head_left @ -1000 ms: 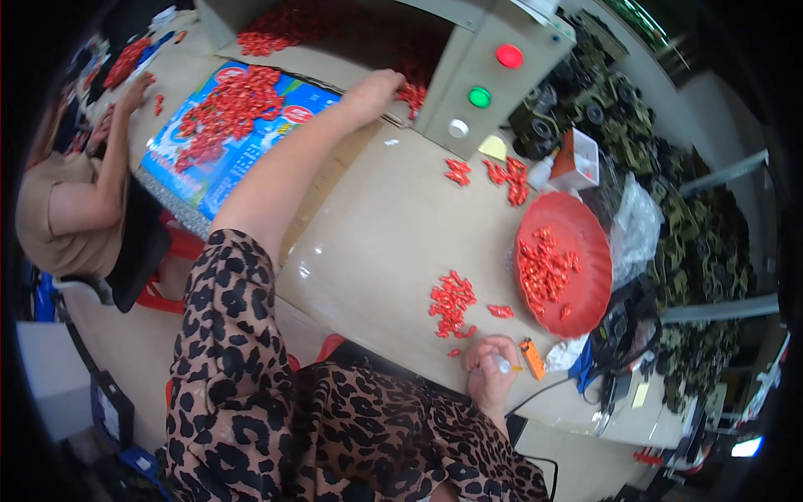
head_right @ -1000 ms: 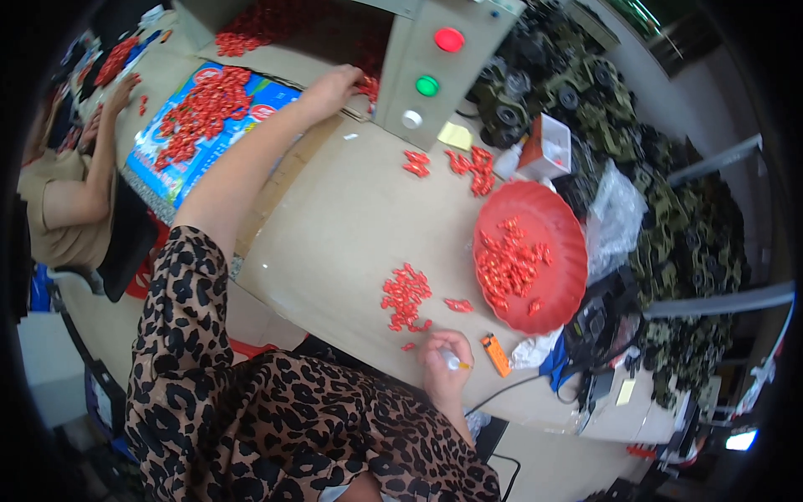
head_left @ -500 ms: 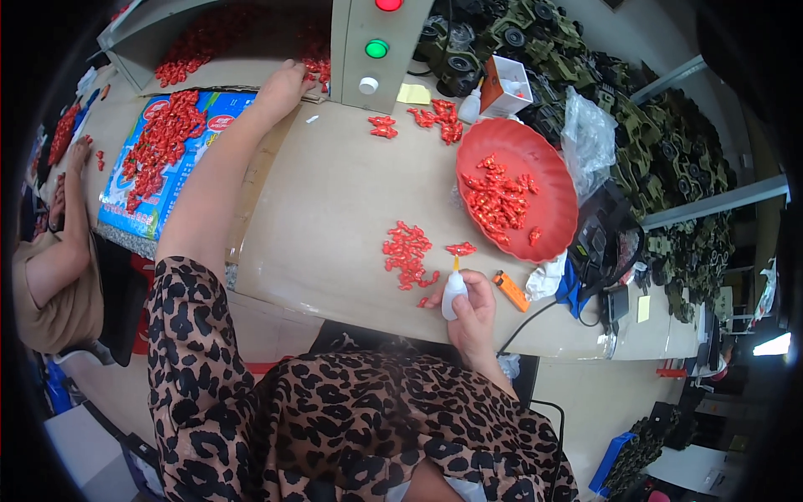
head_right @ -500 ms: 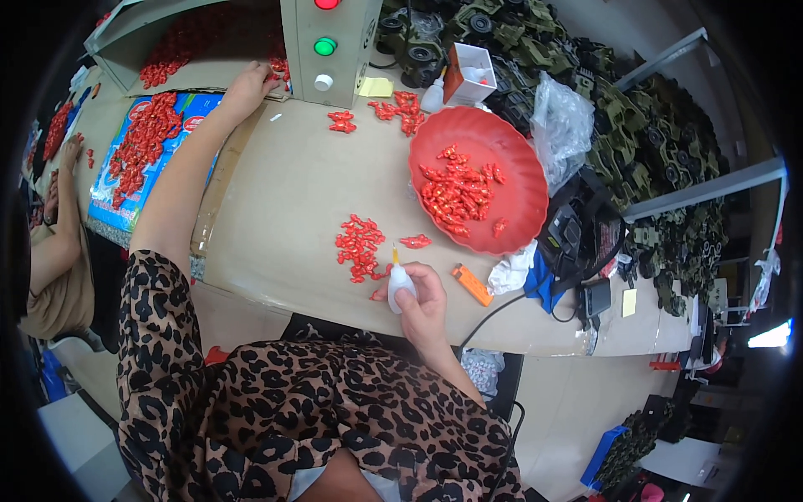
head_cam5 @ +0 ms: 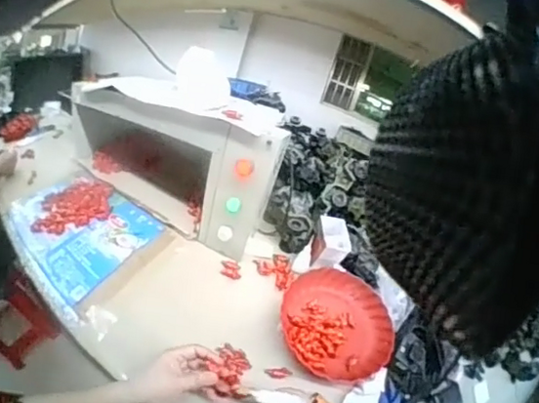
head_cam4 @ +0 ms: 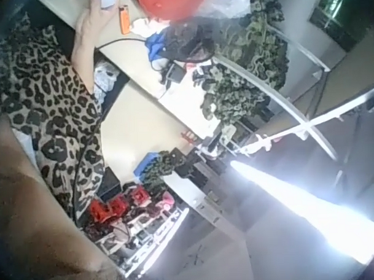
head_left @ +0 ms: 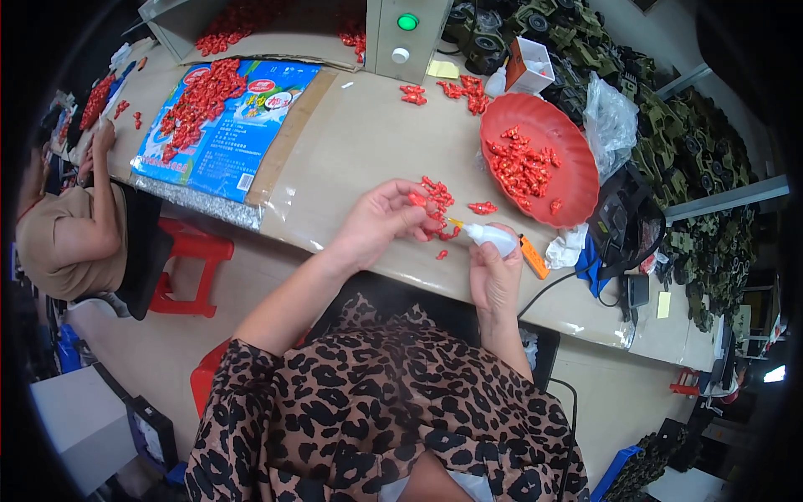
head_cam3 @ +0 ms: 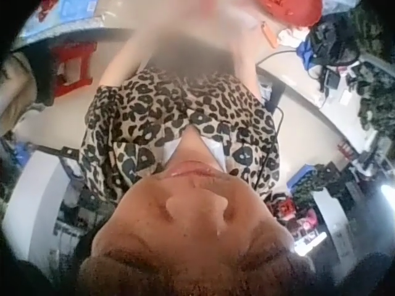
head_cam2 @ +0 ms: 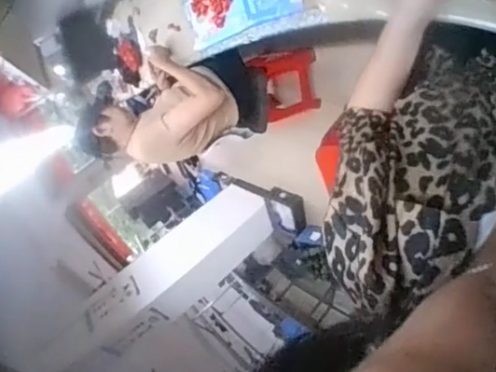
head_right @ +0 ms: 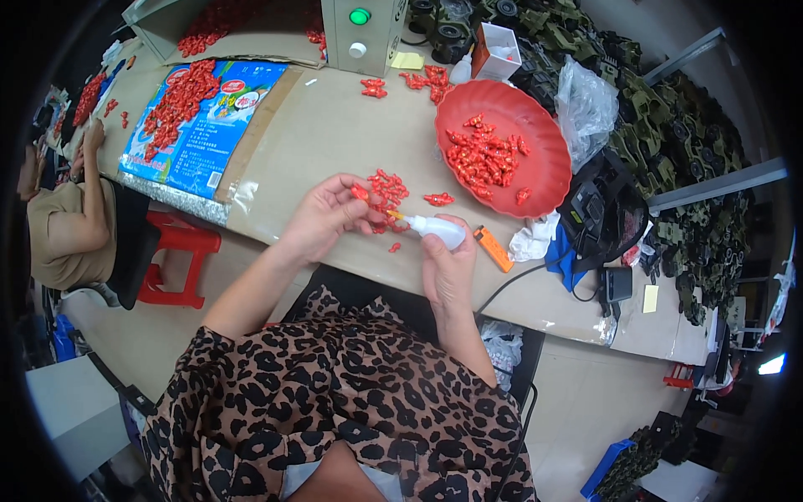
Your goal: The person applies glue from a glue bottle to small red plastic components and then assembles them by hand.
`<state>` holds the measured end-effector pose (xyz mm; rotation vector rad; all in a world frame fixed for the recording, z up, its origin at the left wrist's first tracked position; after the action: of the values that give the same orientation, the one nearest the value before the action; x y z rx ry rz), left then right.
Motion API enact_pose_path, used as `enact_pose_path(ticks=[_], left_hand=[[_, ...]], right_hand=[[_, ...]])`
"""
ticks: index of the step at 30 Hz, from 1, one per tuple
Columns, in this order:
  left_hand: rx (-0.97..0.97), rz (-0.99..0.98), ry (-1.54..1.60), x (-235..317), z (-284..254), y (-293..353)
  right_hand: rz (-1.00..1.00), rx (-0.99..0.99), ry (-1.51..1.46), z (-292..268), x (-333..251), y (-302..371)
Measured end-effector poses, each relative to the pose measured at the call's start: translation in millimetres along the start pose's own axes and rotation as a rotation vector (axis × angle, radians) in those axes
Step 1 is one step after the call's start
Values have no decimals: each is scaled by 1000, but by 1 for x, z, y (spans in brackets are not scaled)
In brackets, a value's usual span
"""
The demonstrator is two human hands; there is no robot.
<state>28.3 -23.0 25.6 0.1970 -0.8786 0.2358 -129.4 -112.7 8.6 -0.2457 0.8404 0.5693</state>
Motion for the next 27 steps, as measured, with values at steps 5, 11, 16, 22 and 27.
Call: enact_pose_path(ticks=[5,11,16,22,27], left_hand=[[91,179,-195,-24,8,13],[150,229,-227,-35,4,13],[193,268,-295,-39,4,15],[231,328,-265,-43,3,14],[253,339,-336,-43,2,16]], right_hand=[[58,-87,-125,8,-6,2],[-74,-147,67,4,1,0],[-306,-202,404,7,1,10],[-436,-200,505,8,3,16],[-440,-206,524,9,3,17]])
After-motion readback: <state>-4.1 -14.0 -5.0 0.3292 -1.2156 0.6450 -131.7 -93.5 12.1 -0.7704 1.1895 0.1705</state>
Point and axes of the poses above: each hand's wrist, its own y-axis away from the middle knuckle, its own z-axis out of the palm, x = y × z, the point moved 2 cm from there along -y, towards the middle knuckle
